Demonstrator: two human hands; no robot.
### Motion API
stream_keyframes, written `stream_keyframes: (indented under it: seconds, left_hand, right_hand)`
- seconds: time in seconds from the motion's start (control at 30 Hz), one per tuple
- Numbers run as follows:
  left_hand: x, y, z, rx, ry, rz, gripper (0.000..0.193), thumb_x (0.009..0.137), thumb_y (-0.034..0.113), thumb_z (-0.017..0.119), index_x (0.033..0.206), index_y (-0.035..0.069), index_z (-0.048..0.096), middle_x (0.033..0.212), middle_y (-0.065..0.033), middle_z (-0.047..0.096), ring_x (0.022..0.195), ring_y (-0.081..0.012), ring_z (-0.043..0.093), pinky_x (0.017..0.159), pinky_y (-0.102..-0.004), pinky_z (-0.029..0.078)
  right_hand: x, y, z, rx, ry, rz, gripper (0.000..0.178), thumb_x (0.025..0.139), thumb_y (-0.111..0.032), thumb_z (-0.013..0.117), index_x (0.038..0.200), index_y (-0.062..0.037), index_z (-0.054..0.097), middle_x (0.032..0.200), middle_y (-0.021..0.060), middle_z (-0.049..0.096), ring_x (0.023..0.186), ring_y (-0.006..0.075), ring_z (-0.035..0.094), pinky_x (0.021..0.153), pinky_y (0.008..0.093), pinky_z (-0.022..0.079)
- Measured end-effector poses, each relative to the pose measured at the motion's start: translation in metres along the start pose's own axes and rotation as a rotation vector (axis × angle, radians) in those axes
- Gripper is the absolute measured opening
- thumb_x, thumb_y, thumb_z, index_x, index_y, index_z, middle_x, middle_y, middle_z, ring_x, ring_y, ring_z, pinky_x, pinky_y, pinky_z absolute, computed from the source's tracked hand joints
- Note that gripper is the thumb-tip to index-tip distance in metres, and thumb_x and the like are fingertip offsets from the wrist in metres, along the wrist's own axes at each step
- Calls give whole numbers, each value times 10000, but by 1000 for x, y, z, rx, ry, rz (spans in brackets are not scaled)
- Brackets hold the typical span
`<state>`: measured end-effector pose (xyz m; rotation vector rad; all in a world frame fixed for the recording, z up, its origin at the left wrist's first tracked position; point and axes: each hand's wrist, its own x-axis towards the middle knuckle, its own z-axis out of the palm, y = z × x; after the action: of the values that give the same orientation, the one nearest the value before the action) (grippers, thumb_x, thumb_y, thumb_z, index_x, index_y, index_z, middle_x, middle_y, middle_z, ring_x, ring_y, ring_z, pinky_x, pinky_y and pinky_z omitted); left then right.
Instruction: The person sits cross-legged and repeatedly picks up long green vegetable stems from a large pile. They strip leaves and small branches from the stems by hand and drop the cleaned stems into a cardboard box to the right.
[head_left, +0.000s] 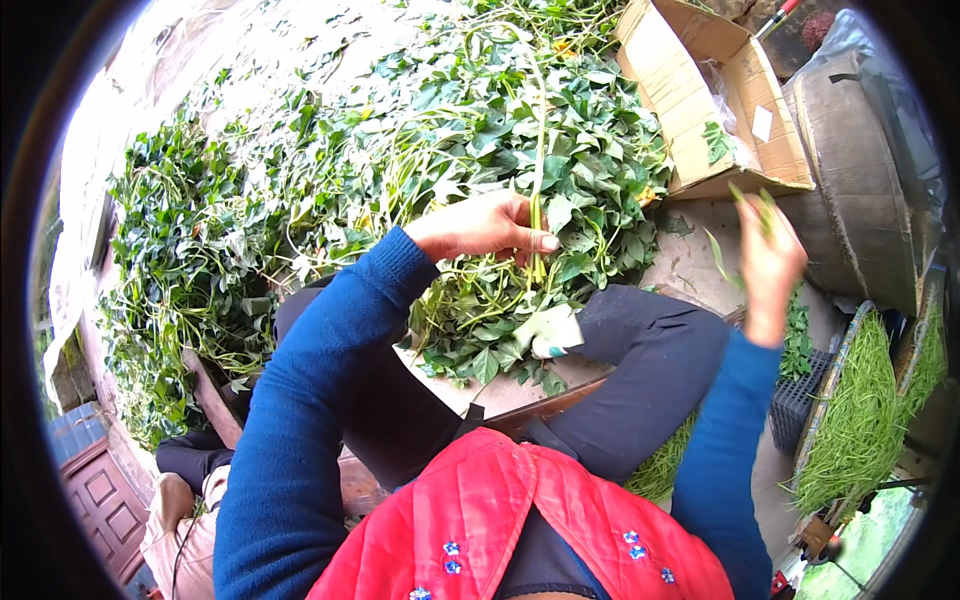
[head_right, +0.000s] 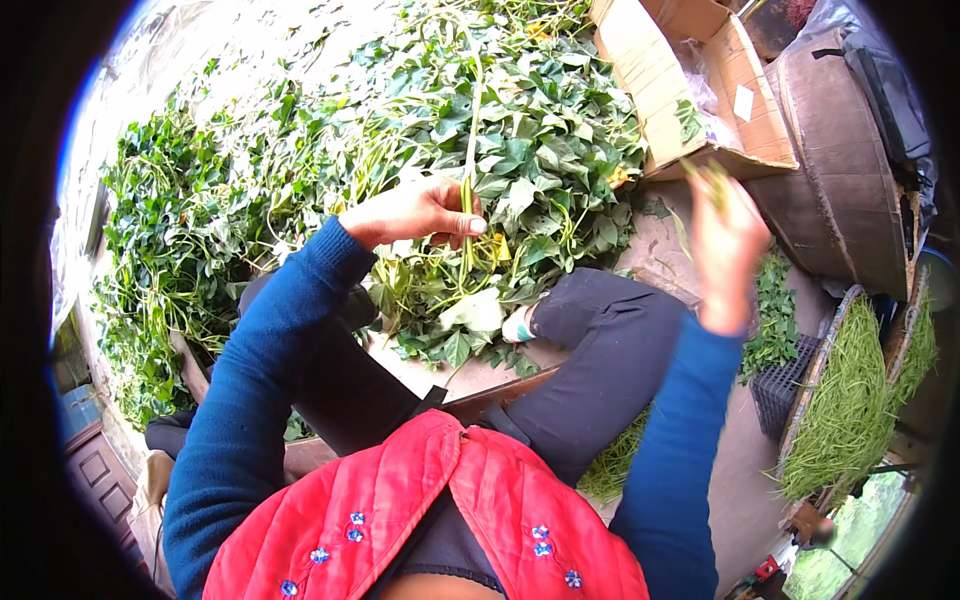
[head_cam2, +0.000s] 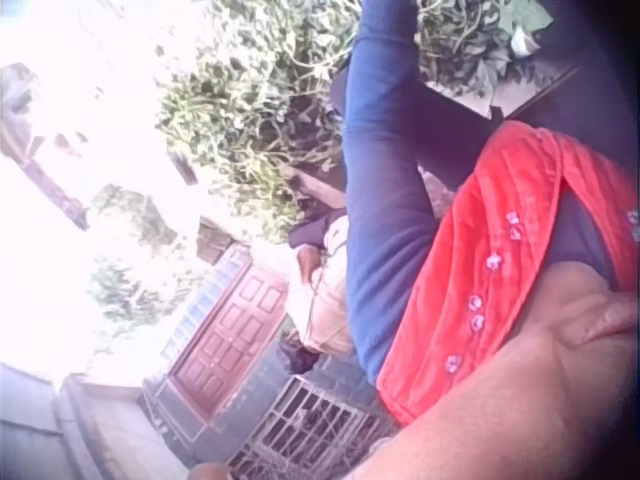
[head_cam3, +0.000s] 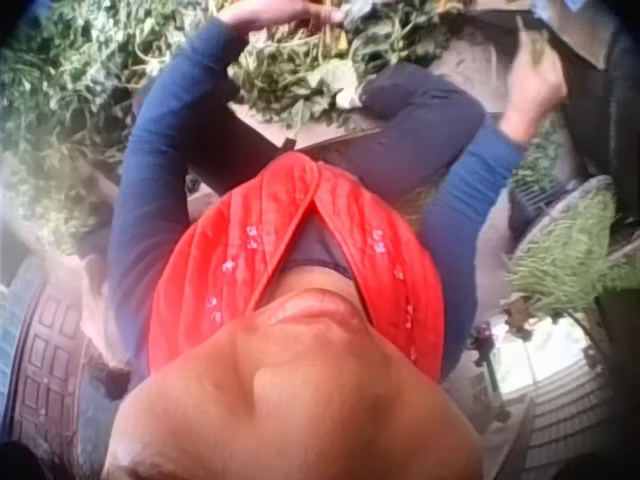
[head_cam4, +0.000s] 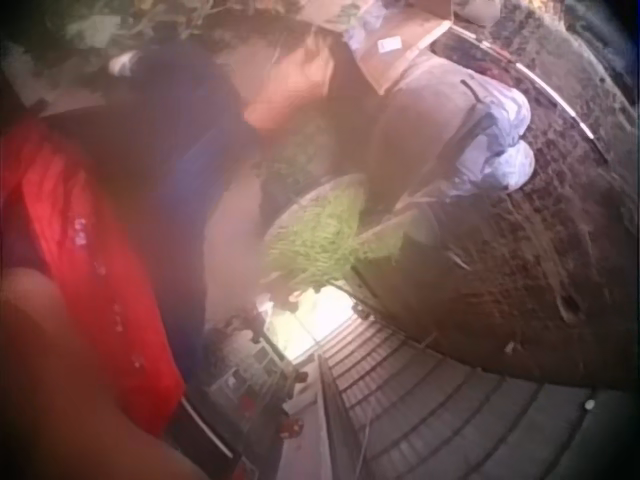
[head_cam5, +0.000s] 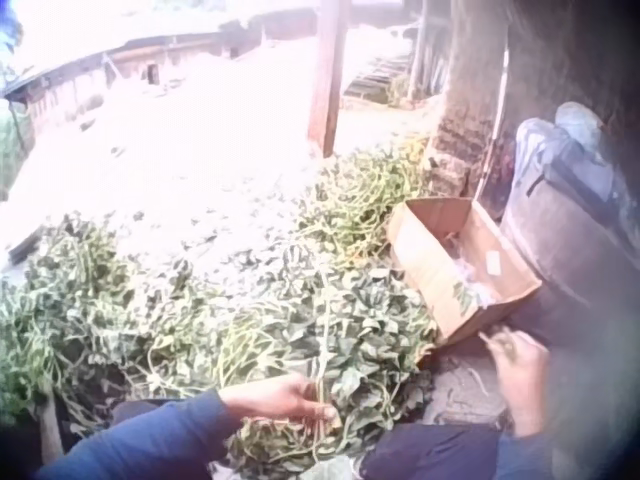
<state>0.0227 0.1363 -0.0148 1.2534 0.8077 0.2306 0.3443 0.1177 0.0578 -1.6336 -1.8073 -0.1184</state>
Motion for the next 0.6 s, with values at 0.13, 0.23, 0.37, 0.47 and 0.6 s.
stream_keyframes:
  seconds: [0.13, 0.23, 0.37, 0.47, 0.6]
  left_hand:
    - [-5, -8, -2, 191, -4, 38, 358, 819, 397, 634, 799, 40, 623, 655, -16, 618, 610, -86, 571, 580, -248, 455]
    - [-8, -15, 0, 295, -47, 57, 342, 828, 376, 627, 810, 35, 630, 664, -20, 616, 618, -93, 572, 587, -261, 460]
    - [-11, -12, 13, 371, -78, 52, 301, 842, 333, 622, 846, 32, 627, 661, -21, 606, 623, -90, 556, 595, -267, 460]
    - [-13, -17, 28, 459, -91, 89, 388, 821, 399, 628, 802, 11, 614, 612, -53, 574, 572, -120, 519, 550, -293, 437]
    - [-17, -32, 51, 581, -176, 141, 450, 796, 450, 629, 765, 1, 620, 601, -130, 568, 560, -225, 540, 559, -365, 440]
  right_hand:
    - [-98, 98, -133, -800, -295, 410, 244, 823, -284, 613, 857, -44, 639, 764, 200, 619, 716, 373, 605, 589, 429, 462]
    - [-208, 154, -191, -913, -731, 696, 383, 725, -365, 681, 927, -42, 646, 855, 207, 634, 815, 360, 610, 696, 434, 470]
    - [-185, 106, -160, -885, -612, 636, 453, 736, -360, 676, 1047, -36, 618, 1015, 199, 613, 959, 350, 575, 818, 408, 445]
    - [-116, 42, -86, -112, -315, 354, 318, 854, -170, 573, 1121, 2, 568, 1135, 147, 561, 1034, 252, 557, 877, 323, 440]
    - [-68, -74, 12, 903, -598, 409, 575, 862, -108, 586, 1357, -21, 307, 1304, 142, 432, 1158, 224, 470, 937, 323, 410]
